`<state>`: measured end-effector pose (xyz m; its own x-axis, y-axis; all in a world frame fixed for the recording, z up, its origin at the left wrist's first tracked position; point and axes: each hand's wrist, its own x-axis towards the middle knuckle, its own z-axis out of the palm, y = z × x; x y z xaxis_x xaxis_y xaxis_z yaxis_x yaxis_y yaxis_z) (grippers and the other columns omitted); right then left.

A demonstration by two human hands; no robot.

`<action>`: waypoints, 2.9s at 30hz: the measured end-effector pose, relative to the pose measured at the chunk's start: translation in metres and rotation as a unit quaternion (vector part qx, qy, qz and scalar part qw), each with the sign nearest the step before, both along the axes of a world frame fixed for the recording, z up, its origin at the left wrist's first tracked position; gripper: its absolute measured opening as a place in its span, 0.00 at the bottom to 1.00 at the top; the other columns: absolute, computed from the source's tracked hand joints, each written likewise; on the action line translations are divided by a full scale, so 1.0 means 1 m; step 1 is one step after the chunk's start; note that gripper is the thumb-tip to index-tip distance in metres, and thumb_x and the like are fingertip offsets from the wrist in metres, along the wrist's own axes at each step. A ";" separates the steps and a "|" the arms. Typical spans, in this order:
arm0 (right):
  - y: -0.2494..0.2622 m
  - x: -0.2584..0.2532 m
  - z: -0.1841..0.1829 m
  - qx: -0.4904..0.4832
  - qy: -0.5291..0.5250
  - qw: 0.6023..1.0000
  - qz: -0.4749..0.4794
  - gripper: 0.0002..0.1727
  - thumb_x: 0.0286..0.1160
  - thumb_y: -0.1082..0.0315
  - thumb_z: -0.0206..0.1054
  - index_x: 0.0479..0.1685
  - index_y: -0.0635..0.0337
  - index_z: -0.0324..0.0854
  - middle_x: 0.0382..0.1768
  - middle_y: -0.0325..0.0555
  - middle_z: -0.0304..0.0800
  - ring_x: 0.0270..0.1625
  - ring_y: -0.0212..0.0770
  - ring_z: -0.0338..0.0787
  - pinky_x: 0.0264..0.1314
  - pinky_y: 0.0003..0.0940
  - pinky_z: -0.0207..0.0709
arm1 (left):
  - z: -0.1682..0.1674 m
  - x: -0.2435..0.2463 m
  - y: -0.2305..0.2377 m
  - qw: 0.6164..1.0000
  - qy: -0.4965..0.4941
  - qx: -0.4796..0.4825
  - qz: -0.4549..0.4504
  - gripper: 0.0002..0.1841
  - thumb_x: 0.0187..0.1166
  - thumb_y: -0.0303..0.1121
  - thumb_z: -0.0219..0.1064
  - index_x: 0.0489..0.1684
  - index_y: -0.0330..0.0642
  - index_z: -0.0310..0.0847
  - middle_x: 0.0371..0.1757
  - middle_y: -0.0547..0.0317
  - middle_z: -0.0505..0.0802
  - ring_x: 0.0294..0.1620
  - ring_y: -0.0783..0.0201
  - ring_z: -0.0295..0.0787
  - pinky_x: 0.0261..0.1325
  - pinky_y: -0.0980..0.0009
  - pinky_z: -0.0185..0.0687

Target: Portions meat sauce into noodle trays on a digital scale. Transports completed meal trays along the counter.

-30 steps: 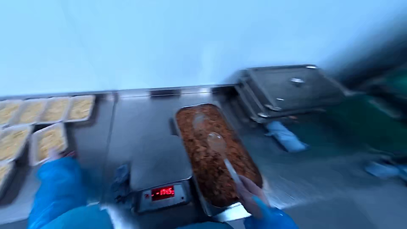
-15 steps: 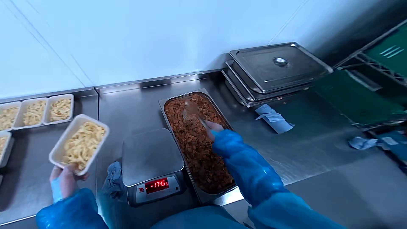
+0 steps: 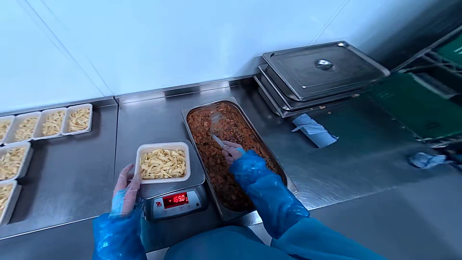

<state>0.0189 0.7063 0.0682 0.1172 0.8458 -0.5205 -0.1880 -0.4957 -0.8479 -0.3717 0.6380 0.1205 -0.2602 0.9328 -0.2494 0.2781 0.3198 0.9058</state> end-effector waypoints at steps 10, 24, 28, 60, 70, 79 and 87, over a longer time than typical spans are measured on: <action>-0.091 0.021 0.030 0.077 -0.063 0.995 -0.018 0.23 0.92 0.71 0.48 0.83 0.60 0.70 0.16 0.36 0.74 0.10 0.25 0.65 0.09 0.18 0.58 | -0.023 0.014 -0.047 0.992 0.052 0.111 -0.005 0.36 0.71 0.44 0.66 0.85 0.45 0.71 0.85 0.43 0.72 0.73 0.54 0.77 0.66 0.57 0.79; -0.160 0.010 0.036 0.041 -0.117 0.991 -0.048 0.22 0.92 0.70 0.48 0.80 0.58 0.72 0.18 0.33 0.76 0.10 0.22 0.63 0.09 0.16 0.56 | -0.076 0.008 -0.083 0.994 -0.039 0.106 0.012 0.60 0.61 0.46 0.80 0.96 0.48 0.38 0.86 0.47 0.72 0.79 0.56 0.76 0.74 0.56 0.79; -0.159 0.007 0.034 0.016 -0.096 0.993 -0.061 0.21 0.92 0.70 0.49 0.79 0.57 0.73 0.18 0.32 0.74 0.09 0.22 0.62 0.08 0.16 0.56 | -0.117 0.019 -0.097 0.996 -0.043 0.076 0.018 0.69 0.51 0.36 0.85 0.98 0.55 0.32 0.93 0.51 0.61 0.89 0.58 0.62 0.86 0.55 0.67; -0.163 0.013 0.013 0.003 -0.408 0.912 0.036 0.21 0.91 0.63 0.53 0.75 0.60 0.77 0.33 0.56 0.88 0.33 0.54 0.88 0.42 0.58 0.83 | -0.112 0.019 -0.104 0.999 0.013 0.040 -0.018 0.59 0.62 0.49 0.79 0.96 0.41 0.44 0.90 0.41 0.64 0.89 0.54 0.62 0.89 0.57 0.62; -0.164 0.020 0.015 0.009 -0.294 0.955 -0.032 0.19 0.93 0.67 0.52 0.75 0.61 0.75 0.23 0.44 0.80 0.20 0.37 0.75 0.24 0.34 0.72 | -0.064 -0.011 -0.086 0.972 0.213 0.084 0.058 0.16 0.82 0.35 0.63 0.57 0.32 0.88 0.57 0.35 0.88 0.56 0.45 0.87 0.58 0.50 0.83; -0.155 0.031 0.044 0.046 0.011 0.992 -0.117 0.20 0.93 0.70 0.42 0.72 0.63 0.74 0.14 0.32 0.66 0.09 0.24 0.63 0.10 0.18 0.60 | -0.111 -0.025 -0.067 0.945 0.326 0.030 -0.014 0.16 0.75 0.29 0.72 0.61 0.36 0.88 0.75 0.32 0.82 0.75 0.25 0.73 0.74 0.31 0.66; -0.167 -0.004 0.103 0.134 -0.028 0.989 -0.054 0.22 0.86 0.69 0.46 0.70 0.62 0.78 0.12 0.32 0.70 0.08 0.23 0.64 0.08 0.17 0.61 | -0.121 -0.035 -0.064 0.947 0.321 0.031 -0.005 0.16 0.73 0.31 0.74 0.58 0.38 0.89 0.73 0.33 0.83 0.75 0.28 0.74 0.75 0.32 0.67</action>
